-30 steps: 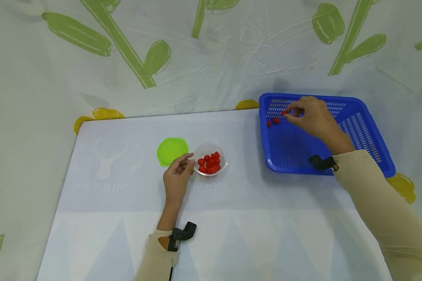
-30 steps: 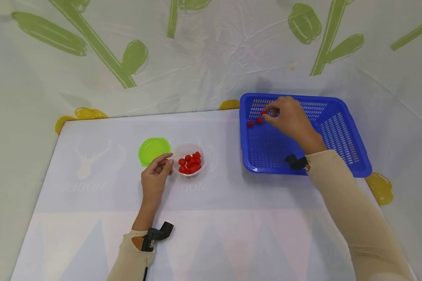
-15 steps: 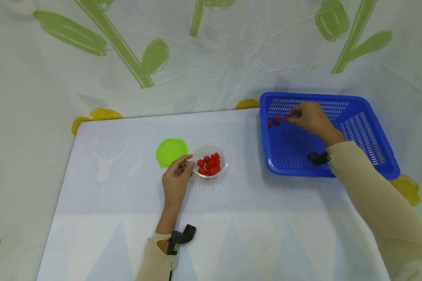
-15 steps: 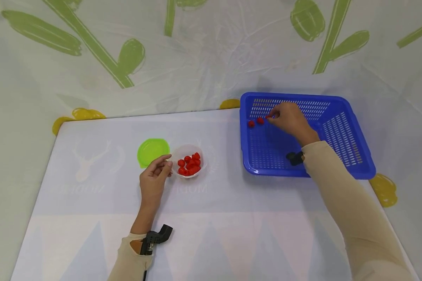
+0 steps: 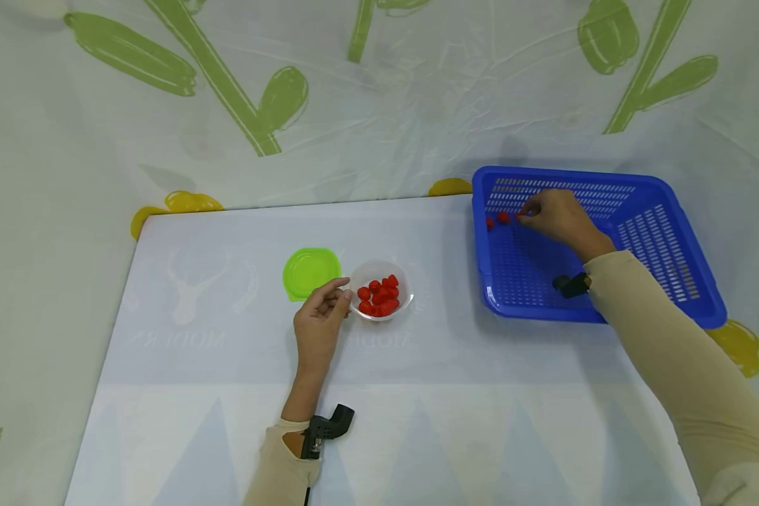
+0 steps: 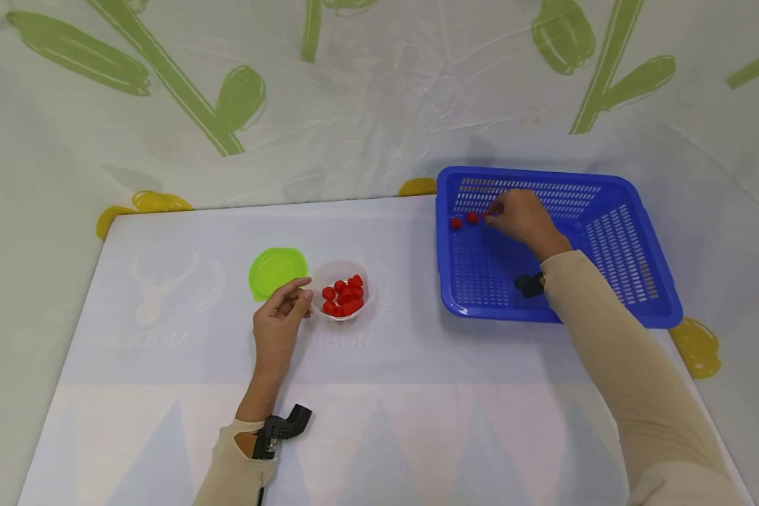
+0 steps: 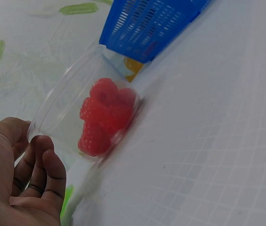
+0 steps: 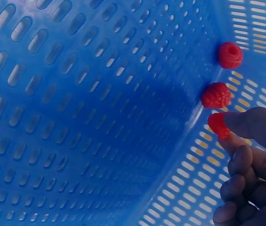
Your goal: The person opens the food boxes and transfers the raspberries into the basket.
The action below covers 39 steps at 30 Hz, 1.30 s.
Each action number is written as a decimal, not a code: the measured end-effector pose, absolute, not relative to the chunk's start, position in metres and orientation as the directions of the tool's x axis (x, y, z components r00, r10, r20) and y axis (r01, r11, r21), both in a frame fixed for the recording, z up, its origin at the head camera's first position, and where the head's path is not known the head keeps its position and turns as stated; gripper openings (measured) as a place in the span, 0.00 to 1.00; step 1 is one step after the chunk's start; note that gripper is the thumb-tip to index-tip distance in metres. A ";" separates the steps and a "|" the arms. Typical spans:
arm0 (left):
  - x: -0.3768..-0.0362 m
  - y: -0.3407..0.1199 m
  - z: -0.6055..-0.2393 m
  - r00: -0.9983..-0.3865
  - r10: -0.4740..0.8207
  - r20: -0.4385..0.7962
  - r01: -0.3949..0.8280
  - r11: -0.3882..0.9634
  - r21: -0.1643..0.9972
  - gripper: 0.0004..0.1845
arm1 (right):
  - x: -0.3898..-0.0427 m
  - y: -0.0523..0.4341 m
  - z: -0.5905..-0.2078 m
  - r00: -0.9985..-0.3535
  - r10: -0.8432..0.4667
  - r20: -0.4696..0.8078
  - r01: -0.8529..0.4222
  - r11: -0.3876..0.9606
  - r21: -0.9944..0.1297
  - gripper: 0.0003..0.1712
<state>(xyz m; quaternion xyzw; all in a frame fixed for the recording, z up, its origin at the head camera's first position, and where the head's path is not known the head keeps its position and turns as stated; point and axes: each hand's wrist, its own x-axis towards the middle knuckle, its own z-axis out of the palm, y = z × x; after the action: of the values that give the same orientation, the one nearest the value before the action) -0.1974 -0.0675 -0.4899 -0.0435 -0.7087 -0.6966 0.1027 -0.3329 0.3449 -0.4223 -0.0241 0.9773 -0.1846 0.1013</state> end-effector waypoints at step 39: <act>-0.208 -0.071 -0.523 -0.977 -0.090 0.192 0.193 -0.007 0.981 0.13 | -0.311 0.294 -0.361 -0.972 -0.184 -0.146 -0.126 0.933 -0.336 0.14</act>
<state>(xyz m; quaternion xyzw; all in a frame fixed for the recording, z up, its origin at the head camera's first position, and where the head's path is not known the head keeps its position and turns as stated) -0.2079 -0.0708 -0.5226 -0.0368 -0.6975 -0.7087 0.0999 -0.3110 0.2941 -0.3610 -0.0793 0.9793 -0.1644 0.0881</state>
